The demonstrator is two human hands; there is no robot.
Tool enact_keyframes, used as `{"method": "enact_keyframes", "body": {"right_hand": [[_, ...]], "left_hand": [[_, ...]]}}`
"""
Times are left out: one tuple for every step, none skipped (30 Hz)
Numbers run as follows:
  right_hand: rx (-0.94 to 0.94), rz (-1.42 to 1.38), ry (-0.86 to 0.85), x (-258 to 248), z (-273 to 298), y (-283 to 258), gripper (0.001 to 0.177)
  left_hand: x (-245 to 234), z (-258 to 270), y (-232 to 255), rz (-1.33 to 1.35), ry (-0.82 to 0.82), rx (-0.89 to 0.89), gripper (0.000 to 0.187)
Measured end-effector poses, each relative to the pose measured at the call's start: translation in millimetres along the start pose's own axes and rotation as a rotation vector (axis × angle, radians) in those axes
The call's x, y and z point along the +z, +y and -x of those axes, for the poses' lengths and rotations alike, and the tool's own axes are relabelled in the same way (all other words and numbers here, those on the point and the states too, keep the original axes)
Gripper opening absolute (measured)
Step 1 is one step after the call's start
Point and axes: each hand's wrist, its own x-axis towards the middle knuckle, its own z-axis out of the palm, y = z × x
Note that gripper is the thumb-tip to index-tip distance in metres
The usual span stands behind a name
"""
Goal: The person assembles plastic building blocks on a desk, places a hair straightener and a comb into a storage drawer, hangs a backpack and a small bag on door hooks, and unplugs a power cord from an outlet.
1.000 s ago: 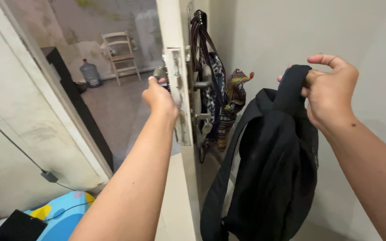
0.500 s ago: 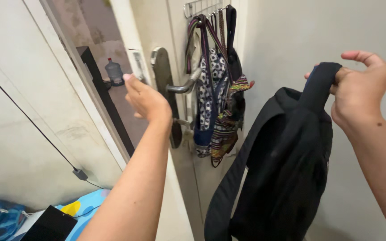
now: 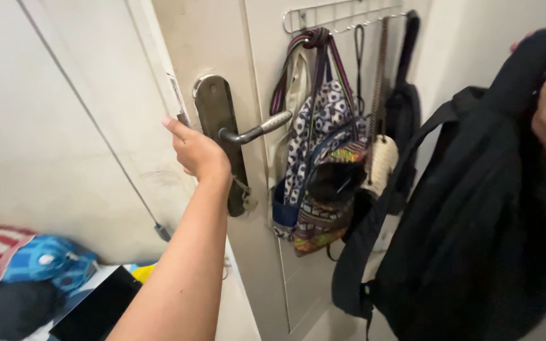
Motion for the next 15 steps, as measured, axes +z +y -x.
{"method": "enact_keyframes", "body": {"right_hand": [[-0.018, 0.021, -0.011, 5, -18, 12, 0.029], [-0.035, 0.040, -0.028, 12, -37, 25, 0.028], [-0.048, 0.061, -0.043, 23, -55, 38, 0.027], [-0.064, 0.088, -0.065, 35, -72, 51, 0.026], [-0.083, 0.120, -0.085, 47, -88, 65, 0.026], [-0.104, 0.149, -0.105, 59, -104, 79, 0.025], [-0.131, 0.201, -0.123, 71, -119, 93, 0.024], [-0.154, 0.245, -0.141, 82, -132, 108, 0.023], [-0.178, 0.284, -0.157, 95, -144, 123, 0.023], [-0.199, 0.325, -0.175, 108, -155, 139, 0.022], [-0.217, 0.362, -0.196, 122, -163, 156, 0.021], [-0.236, 0.392, -0.212, 138, -172, 172, 0.020], [-0.256, 0.421, -0.232, 152, -179, 188, 0.020], [-0.279, 0.446, -0.254, 168, -185, 205, 0.019], [-0.304, 0.478, -0.276, 185, -193, 223, 0.019]], "left_hand": [[1, -3, 0, -0.002, 0.028, 0.004, 0.085], [4, -5, 0, -0.005, 0.052, -0.012, 0.085], [5, -7, 0, -0.008, 0.078, -0.030, 0.085], [7, -10, 1, -0.011, 0.104, -0.048, 0.085], [9, -11, 1, -0.016, 0.127, -0.059, 0.087], [10, -11, 1, -0.021, 0.150, -0.071, 0.088], [13, -13, 1, -0.027, 0.169, -0.084, 0.090], [14, -14, 0, -0.023, 0.189, -0.064, 0.090], [16, -15, -1, -0.019, 0.211, -0.042, 0.090], [17, -15, -2, -0.016, 0.233, -0.019, 0.091], [19, -17, -2, -0.013, 0.257, 0.024, 0.090], [21, -18, -3, -0.010, 0.282, 0.067, 0.090], [22, -18, -4, -0.010, 0.305, 0.110, 0.090], [24, -18, -5, -0.025, 0.311, 0.068, 0.090], [29, -19, -6, -0.040, 0.315, 0.026, 0.090]]}}
